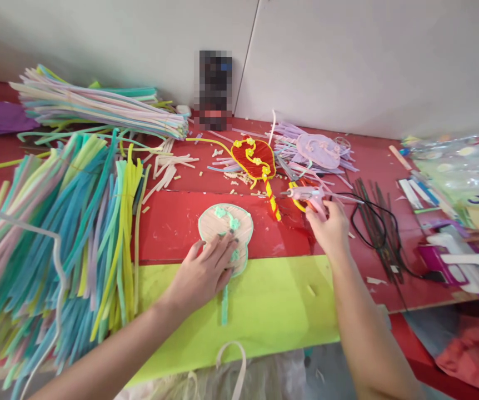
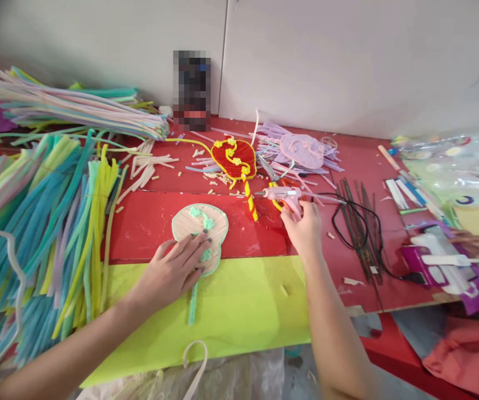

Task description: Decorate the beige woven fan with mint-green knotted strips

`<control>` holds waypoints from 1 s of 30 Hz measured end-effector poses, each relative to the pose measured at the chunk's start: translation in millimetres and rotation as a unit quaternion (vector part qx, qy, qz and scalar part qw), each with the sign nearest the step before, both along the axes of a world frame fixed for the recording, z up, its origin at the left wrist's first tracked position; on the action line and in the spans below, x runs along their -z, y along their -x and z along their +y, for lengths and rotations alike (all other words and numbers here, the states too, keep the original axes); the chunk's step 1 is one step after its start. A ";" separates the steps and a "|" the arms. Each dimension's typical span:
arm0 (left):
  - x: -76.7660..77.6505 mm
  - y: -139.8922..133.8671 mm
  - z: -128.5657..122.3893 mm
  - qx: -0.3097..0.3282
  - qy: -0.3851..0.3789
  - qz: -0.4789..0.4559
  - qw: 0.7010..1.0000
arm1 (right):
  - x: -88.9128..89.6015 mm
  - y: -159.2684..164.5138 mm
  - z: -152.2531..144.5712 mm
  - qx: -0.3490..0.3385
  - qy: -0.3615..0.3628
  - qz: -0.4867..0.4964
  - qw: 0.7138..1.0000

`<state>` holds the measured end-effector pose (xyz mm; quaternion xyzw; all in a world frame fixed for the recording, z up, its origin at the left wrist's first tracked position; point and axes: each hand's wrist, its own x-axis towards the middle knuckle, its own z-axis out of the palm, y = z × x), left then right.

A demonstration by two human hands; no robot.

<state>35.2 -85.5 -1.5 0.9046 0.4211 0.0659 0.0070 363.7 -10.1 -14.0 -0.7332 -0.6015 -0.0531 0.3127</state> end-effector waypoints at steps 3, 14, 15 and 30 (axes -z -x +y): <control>-0.7 -0.5 0.6 0.001 -0.003 0.001 1.000 | -0.1 -4.4 2.4 -0.075 0.008 -0.020 0.997; -0.2 -1.7 1.4 -0.002 0.010 0.012 1.000 | -1.2 -54.2 -14.9 -0.215 0.060 -0.048 0.973; -0.3 -1.7 1.3 -0.003 0.011 0.015 1.000 | -3.2 -56.0 -15.4 -0.218 0.066 -0.051 0.973; 0.3 -4.8 -0.6 -0.010 -0.014 0.036 0.999 | -23.3 133.3 -78.4 -0.340 0.026 -0.088 0.936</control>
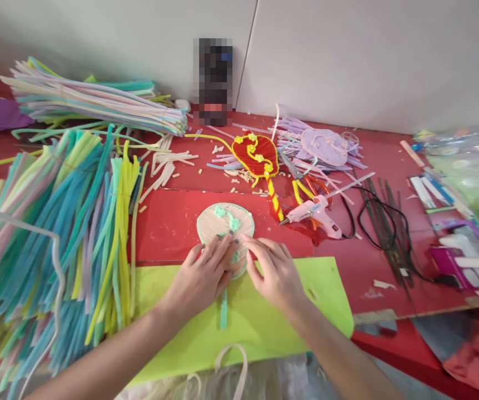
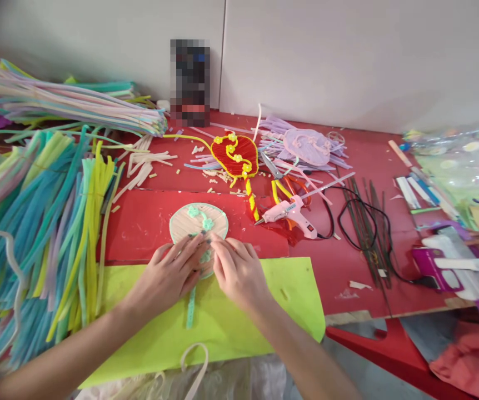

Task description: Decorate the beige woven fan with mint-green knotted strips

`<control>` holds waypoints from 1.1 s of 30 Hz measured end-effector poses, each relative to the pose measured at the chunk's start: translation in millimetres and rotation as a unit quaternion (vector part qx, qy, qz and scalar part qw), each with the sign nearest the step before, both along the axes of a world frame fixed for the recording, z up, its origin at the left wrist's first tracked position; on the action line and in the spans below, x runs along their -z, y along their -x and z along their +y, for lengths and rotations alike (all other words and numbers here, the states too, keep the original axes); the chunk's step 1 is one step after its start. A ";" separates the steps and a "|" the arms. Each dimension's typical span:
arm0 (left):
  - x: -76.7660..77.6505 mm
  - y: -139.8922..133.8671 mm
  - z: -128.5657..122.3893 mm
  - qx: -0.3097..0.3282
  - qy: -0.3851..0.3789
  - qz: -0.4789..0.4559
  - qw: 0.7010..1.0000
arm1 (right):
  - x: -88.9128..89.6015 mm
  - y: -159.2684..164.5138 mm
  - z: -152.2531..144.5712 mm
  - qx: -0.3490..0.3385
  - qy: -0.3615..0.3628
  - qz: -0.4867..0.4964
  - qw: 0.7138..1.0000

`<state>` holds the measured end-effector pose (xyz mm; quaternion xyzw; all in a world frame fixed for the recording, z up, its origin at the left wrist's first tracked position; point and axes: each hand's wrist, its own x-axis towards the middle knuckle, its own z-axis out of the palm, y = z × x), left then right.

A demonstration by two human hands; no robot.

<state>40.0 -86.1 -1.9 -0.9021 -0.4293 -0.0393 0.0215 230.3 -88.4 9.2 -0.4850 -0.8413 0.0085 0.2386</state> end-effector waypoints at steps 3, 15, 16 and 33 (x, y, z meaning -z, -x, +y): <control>1.3 -0.1 -0.9 0.001 -0.011 0.004 1.000 | 10.3 3.5 7.2 -0.009 0.006 -0.037 0.999; 2.7 -2.3 -4.5 -0.006 -0.039 0.020 0.999 | 13.0 -2.1 13.1 -0.038 0.042 -0.106 0.993; 2.6 -2.6 -4.3 -0.007 -0.038 0.019 0.999 | 12.9 -1.9 13.0 -0.040 0.041 -0.109 0.992; 3.9 -1.3 -3.1 -0.003 -0.020 0.002 1.000 | -14.7 5.7 9.6 0.119 0.107 0.288 0.944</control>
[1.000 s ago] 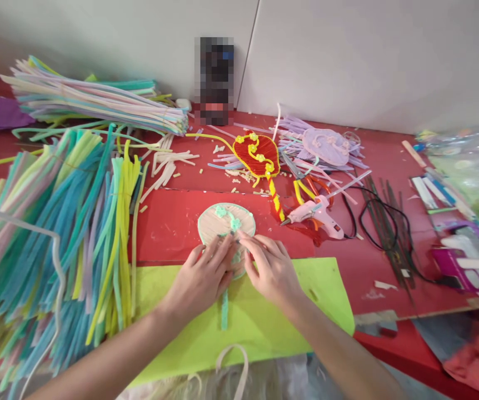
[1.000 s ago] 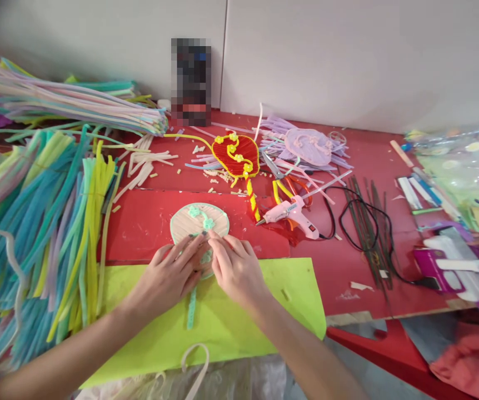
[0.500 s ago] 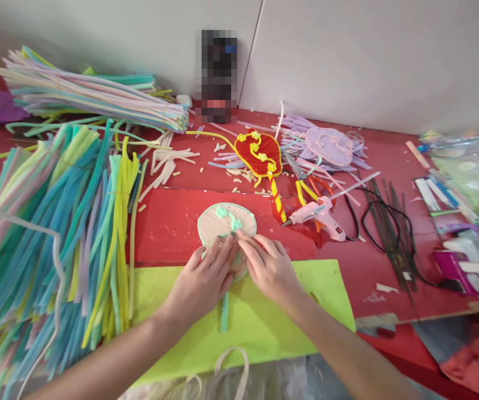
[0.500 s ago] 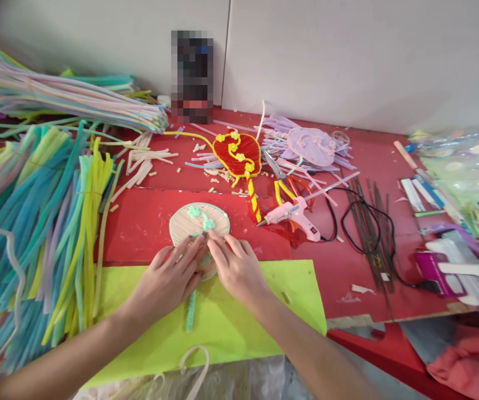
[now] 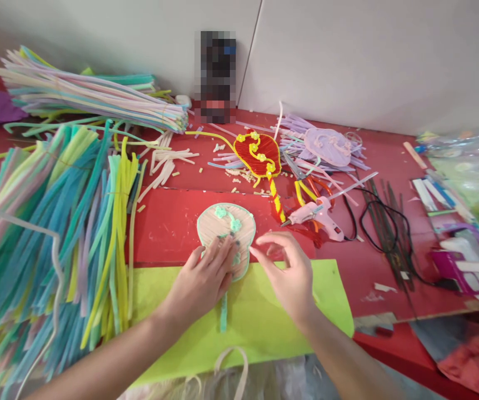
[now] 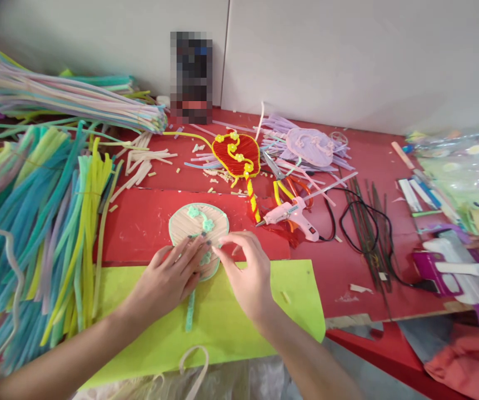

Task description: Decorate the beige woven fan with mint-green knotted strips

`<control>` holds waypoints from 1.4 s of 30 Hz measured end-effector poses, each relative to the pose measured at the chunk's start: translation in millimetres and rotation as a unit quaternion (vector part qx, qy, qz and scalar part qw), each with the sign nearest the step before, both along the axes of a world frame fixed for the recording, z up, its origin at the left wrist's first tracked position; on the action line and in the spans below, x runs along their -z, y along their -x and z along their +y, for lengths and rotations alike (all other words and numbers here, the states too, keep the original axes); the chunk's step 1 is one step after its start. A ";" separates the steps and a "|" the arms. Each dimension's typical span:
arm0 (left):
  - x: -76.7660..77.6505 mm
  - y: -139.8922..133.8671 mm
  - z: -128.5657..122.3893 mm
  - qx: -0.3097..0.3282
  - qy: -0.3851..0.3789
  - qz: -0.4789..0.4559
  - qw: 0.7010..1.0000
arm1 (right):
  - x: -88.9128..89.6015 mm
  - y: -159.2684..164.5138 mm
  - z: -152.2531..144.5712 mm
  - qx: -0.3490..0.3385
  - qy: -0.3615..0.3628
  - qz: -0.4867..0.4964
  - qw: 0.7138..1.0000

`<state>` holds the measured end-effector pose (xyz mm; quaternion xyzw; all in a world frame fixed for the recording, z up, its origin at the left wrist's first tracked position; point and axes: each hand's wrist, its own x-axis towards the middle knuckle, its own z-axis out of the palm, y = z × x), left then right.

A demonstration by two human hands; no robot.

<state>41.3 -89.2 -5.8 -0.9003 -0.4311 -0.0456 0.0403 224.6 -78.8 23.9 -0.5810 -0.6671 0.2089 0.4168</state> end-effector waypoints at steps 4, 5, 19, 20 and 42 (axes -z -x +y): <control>-1.1 0.2 0.5 0.004 -0.002 0.000 1.000 | 3.9 6.3 -7.0 -0.018 0.085 0.078 0.993; -1.3 0.3 0.6 0.005 -0.003 0.000 1.000 | 5.1 6.4 -8.1 -0.027 0.082 0.079 0.993; -1.4 1.2 -0.2 -0.001 0.012 -0.002 1.000 | -13.9 -22.6 9.7 -0.108 0.038 -0.092 0.989; -1.4 1.2 -0.3 -0.001 0.013 -0.003 1.000 | -17.6 -22.9 18.2 -0.119 0.026 -0.114 0.986; 0.4 2.8 0.7 -0.002 0.026 -0.011 1.000 | -30.9 26.6 173.0 -0.403 0.363 -0.423 0.726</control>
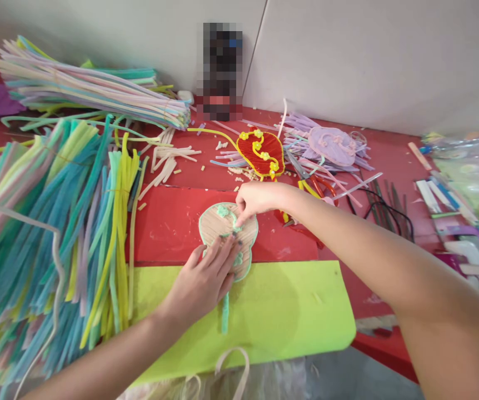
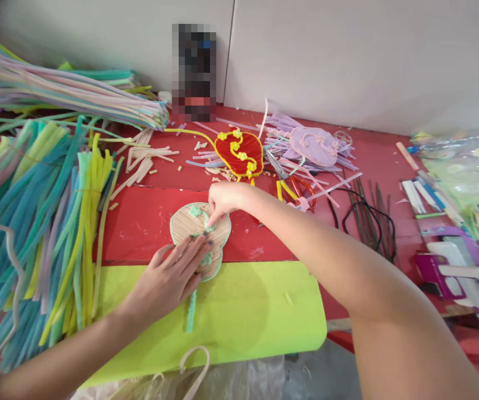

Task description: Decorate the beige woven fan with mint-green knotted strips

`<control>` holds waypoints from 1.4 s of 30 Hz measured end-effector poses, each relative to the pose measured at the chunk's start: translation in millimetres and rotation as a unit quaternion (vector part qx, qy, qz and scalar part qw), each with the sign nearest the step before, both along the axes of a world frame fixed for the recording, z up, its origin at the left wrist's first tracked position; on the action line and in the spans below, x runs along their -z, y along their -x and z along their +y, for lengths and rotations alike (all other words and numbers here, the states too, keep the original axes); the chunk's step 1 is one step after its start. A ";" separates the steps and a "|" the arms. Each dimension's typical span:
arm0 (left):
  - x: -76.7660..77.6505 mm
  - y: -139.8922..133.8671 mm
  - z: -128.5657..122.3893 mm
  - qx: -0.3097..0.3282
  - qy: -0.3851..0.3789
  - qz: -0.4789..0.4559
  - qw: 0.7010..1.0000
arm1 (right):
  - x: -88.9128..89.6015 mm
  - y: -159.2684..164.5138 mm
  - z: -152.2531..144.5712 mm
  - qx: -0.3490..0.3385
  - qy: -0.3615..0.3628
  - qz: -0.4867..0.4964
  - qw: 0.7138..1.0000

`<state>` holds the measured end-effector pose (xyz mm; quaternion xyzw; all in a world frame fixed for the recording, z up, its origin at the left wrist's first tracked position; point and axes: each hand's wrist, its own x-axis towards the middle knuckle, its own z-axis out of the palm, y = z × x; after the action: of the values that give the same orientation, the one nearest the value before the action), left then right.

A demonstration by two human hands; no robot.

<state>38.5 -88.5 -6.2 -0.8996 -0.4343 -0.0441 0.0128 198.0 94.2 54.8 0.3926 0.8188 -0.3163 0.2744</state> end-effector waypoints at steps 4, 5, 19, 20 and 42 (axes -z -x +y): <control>0.2 0.2 0.0 0.000 0.001 -0.003 1.000 | 2.8 -1.7 2.2 -0.019 0.009 0.007 1.000; 0.4 0.2 -0.1 -0.001 0.001 -0.004 1.000 | 3.0 -1.9 2.5 -0.021 0.010 0.007 1.000; 1.0 -0.7 0.4 0.000 0.001 -0.005 1.000 | 0.5 8.2 -1.0 -0.028 -0.022 -0.043 0.998; 1.1 -0.6 0.5 0.000 0.001 -0.006 1.000 | 0.3 8.5 -1.1 -0.027 -0.022 -0.045 0.998; -0.5 -2.1 0.7 0.001 0.000 0.009 1.000 | -8.2 16.0 -8.0 -0.014 -0.032 -0.077 0.996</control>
<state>40.6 -87.8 -5.6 -0.9005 -0.4331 -0.0361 0.0162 181.9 86.2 63.0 0.4130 0.8104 -0.2547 0.3285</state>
